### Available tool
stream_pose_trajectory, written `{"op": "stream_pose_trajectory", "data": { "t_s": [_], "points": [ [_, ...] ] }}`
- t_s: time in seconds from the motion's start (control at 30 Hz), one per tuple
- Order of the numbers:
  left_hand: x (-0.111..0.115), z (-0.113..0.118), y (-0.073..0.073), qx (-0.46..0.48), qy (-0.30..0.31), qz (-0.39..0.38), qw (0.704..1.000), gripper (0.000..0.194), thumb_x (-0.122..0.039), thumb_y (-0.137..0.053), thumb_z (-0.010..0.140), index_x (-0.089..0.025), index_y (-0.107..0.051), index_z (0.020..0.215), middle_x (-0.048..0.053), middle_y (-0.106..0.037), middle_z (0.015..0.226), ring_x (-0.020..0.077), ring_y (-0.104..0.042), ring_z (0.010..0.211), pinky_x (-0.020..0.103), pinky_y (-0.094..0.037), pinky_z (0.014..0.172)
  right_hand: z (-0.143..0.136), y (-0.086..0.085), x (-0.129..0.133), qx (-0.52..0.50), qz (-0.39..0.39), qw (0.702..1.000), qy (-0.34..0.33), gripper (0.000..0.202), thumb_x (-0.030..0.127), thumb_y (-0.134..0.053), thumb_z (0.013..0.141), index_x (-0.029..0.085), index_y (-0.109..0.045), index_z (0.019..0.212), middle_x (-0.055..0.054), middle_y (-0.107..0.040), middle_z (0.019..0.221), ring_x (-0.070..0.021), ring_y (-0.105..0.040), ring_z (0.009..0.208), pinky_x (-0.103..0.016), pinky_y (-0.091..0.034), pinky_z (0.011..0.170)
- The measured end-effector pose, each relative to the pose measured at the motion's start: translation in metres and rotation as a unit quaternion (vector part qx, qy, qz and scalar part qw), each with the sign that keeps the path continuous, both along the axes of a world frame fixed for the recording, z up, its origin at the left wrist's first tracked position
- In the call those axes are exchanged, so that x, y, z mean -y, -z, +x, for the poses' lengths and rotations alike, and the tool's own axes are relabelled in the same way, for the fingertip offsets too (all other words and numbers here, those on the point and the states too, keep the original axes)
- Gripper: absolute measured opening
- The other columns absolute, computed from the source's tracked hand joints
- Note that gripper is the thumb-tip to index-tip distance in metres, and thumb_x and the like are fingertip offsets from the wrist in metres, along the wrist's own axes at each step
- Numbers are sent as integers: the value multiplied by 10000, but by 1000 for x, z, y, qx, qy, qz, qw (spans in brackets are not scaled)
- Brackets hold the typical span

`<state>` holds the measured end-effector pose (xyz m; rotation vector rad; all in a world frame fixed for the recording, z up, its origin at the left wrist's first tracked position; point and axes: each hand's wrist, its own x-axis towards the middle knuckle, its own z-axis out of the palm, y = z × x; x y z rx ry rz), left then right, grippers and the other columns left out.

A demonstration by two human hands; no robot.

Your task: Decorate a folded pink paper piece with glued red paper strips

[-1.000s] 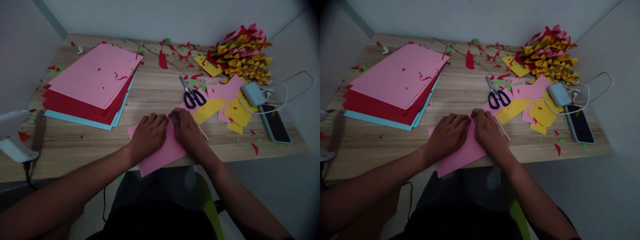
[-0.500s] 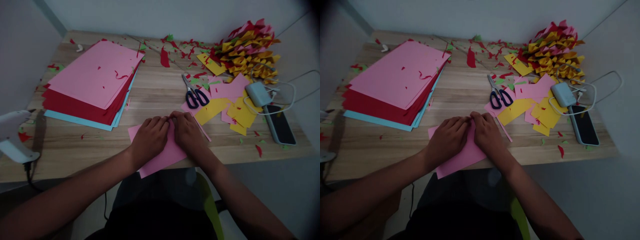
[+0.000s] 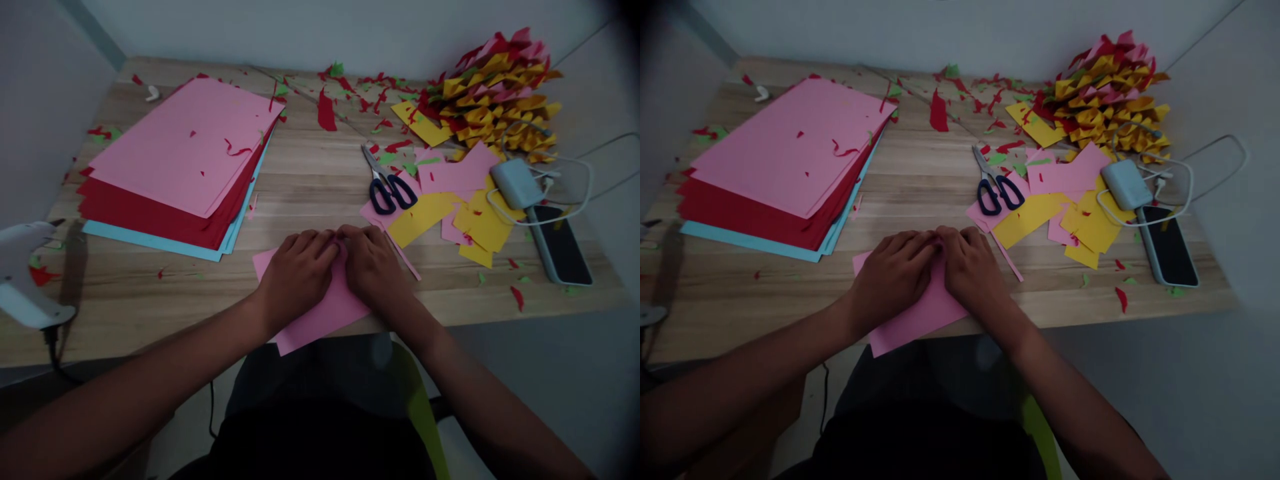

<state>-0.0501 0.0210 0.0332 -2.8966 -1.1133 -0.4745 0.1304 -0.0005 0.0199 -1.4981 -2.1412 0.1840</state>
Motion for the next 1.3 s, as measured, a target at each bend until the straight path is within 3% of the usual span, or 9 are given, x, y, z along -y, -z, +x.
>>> {"op": "stream_pose_trajectory", "data": {
  "t_s": [0.23, 0.43, 0.83, 1.0, 1.13, 1.3],
  "points": [
    [1, 0, 0, -6, 4, -3, 1000, 368, -188, -537, 951, -111, -611, 1303, 130, -639, 1391, 301, -590, 1205, 448, -507, 991, 6, 0, 19, -2, -19, 1000, -1, 450, 5, -384, 915, 202, -558, 1280, -96, -698, 1155, -282, -556, 980, -446, -514, 870],
    [3, 1, -1, -13, 2, 0, 1000, 308, -170, -538, 938, -145, -652, 1223, 122, -635, 1403, 304, -589, 1222, 452, -514, 990, 11, -5, 44, -21, -30, 999, 4, 415, -8, -419, 907, 193, -554, 1245, -97, -705, 1110, -286, -562, 1000, -445, -538, 882],
    [4, 1, -1, -21, 5, -5, 1000, 365, -112, -502, 918, -128, -645, 1254, 142, -614, 1426, 329, -572, 1254, 488, -522, 993, 20, -3, 93, -13, 30, 999, 3, 471, -39, -445, 837, 212, -549, 1221, -88, -732, 1045, -273, -607, 944, -431, -582, 819],
    [4, 0, -1, -21, 5, -4, 1000, 367, -115, -493, 924, -132, -647, 1256, 136, -614, 1432, 327, -580, 1258, 484, -525, 990, 27, -16, 115, -27, 14, 999, -9, 451, -59, -447, 822, 223, -578, 1149, -63, -726, 936, -242, -642, 862, -380, -592, 736],
    [2, -1, 0, -7, 7, 1, 1000, 344, -123, -505, 924, -135, -666, 1227, 114, -637, 1410, 307, -609, 1234, 461, -534, 990, 29, -22, 98, -62, -6, 998, -25, 369, -18, -468, 854, 226, -574, 1110, -60, -706, 908, -237, -641, 846, -381, -577, 746],
    [1, -3, 2, 13, 11, 6, 1000, 313, -169, -526, 939, -143, -684, 1208, 105, -655, 1390, 292, -630, 1216, 449, -541, 986, 14, -7, 29, -59, 5, 998, 22, 384, 21, -455, 853, 201, -565, 1173, -116, -704, 1090, -292, -612, 1038, -473, -527, 925]
  ]
}}
